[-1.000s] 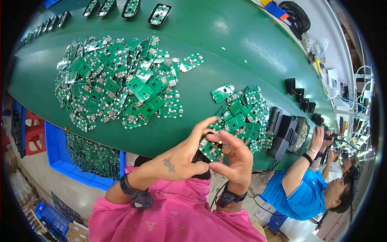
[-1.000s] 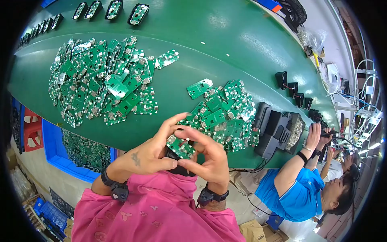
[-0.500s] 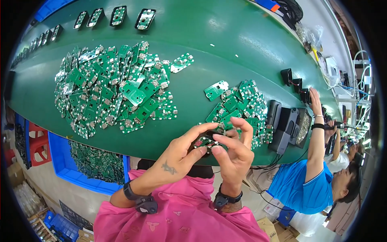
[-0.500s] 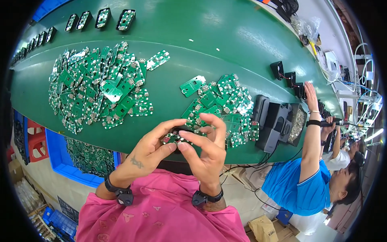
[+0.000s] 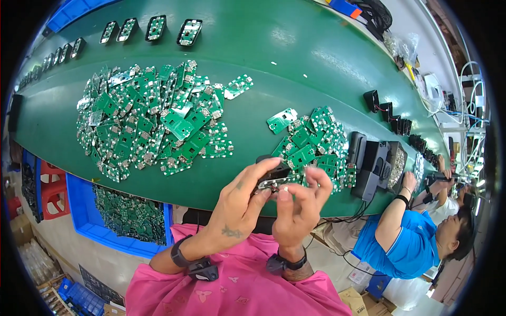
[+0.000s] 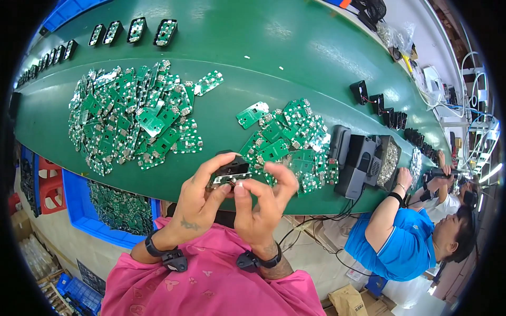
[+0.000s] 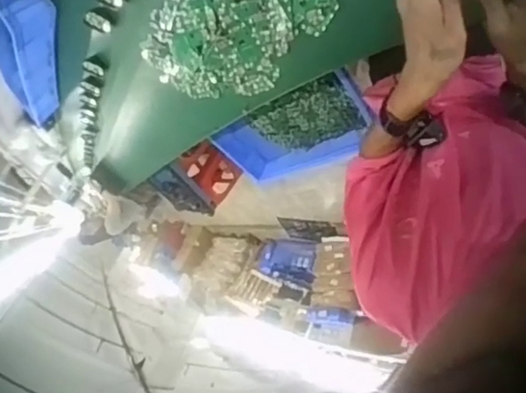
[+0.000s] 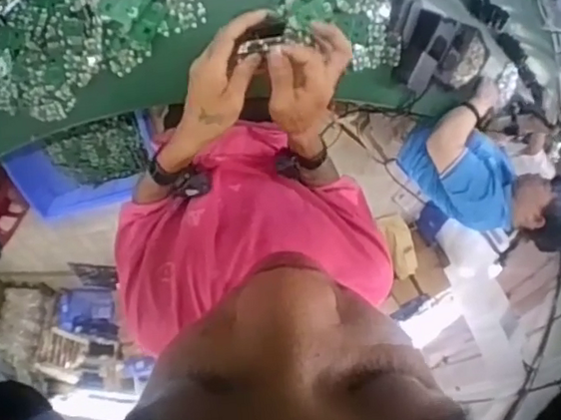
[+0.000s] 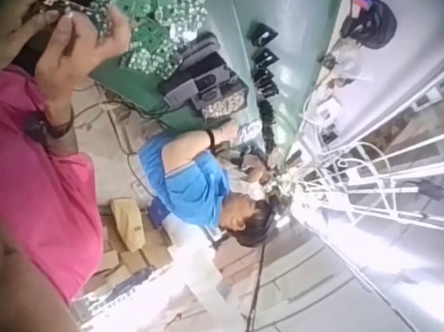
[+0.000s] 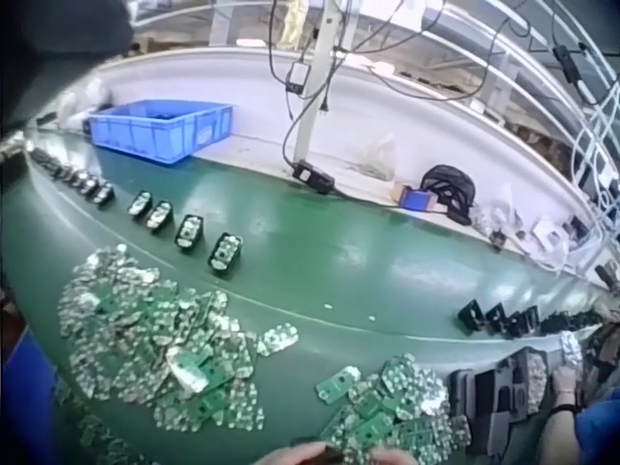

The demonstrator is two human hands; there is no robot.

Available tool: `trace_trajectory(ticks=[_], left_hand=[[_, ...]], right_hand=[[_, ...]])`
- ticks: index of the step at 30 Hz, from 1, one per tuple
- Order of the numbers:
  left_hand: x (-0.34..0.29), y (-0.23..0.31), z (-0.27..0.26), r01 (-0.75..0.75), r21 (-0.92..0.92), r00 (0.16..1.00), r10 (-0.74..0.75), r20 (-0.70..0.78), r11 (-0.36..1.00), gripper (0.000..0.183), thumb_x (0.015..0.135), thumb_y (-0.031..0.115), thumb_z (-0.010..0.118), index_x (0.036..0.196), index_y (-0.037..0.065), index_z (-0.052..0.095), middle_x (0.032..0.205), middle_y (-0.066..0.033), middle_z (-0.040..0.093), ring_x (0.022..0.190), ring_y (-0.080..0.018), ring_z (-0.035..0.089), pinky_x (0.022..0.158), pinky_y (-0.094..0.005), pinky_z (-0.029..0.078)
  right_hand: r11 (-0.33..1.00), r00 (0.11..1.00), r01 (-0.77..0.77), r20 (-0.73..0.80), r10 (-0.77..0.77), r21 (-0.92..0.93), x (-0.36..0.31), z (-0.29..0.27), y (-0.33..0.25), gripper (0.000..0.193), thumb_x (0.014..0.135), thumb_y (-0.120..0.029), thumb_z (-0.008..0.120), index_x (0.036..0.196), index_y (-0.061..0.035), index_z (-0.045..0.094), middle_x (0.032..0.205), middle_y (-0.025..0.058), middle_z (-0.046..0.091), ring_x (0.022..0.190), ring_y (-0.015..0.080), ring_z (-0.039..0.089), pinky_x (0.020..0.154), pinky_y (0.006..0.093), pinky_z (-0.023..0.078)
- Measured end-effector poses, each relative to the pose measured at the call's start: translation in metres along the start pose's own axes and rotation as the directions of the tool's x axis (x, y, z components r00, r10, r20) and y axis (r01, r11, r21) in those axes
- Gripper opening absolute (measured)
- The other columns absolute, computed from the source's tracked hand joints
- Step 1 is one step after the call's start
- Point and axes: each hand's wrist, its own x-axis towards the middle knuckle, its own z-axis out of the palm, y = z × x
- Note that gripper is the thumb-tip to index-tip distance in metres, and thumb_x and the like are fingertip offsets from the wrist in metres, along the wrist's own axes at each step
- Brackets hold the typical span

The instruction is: Manually assembling electronic circuit boards into black plastic housings on a production line.

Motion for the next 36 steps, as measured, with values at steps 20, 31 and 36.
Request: trace_trajectory(ticks=[20,31,36], left_hand=[[-0.003,0.016,-0.019,-0.36,0.421,0.931,0.348,0.109,0.833,0.05,0.09,-0.005,0.052,0.138,0.01,0.05,0.129,-0.0224,0.055,0.093,-0.0386,0.067,0.078,-0.0382,0.057],[-0.01,0.001,-0.012,-0.33,0.633,0.917,0.398,0.038,0.7,0.06,0.083,-0.002,0.06,0.139,0.019,0.052,0.125,-0.0277,0.055,0.077,-0.036,0.07,0.061,-0.0389,0.059],[-0.004,0.003,-0.019,-0.358,0.645,0.907,0.415,0.069,0.675,0.06,0.085,-0.003,0.059,0.139,0.02,0.051,0.126,-0.0287,0.055,0.082,-0.037,0.07,0.066,-0.0378,0.059]], right_hand=[[0.97,0.873,-0.174,0.482,0.072,0.17,0.042,-0.027,-0.021,0.009,0.075,0.005,0.071,0.078,0.0017,0.063,0.072,0.0075,0.059,0.06,0.0166,0.056,0.055,0.0278,0.042],[0.991,0.887,-0.087,0.462,0.03,0.102,0.039,-0.015,-0.023,0.007,0.08,0.004,0.068,0.082,0.0007,0.062,0.075,0.0079,0.056,0.054,0.0174,0.058,0.047,0.0292,0.045],[0.981,0.897,-0.175,0.426,0.122,0.087,0.038,-0.009,-0.025,0.01,0.077,0.005,0.07,0.077,0.0017,0.061,0.07,0.0067,0.055,0.056,0.0154,0.053,0.051,0.0272,0.041]])
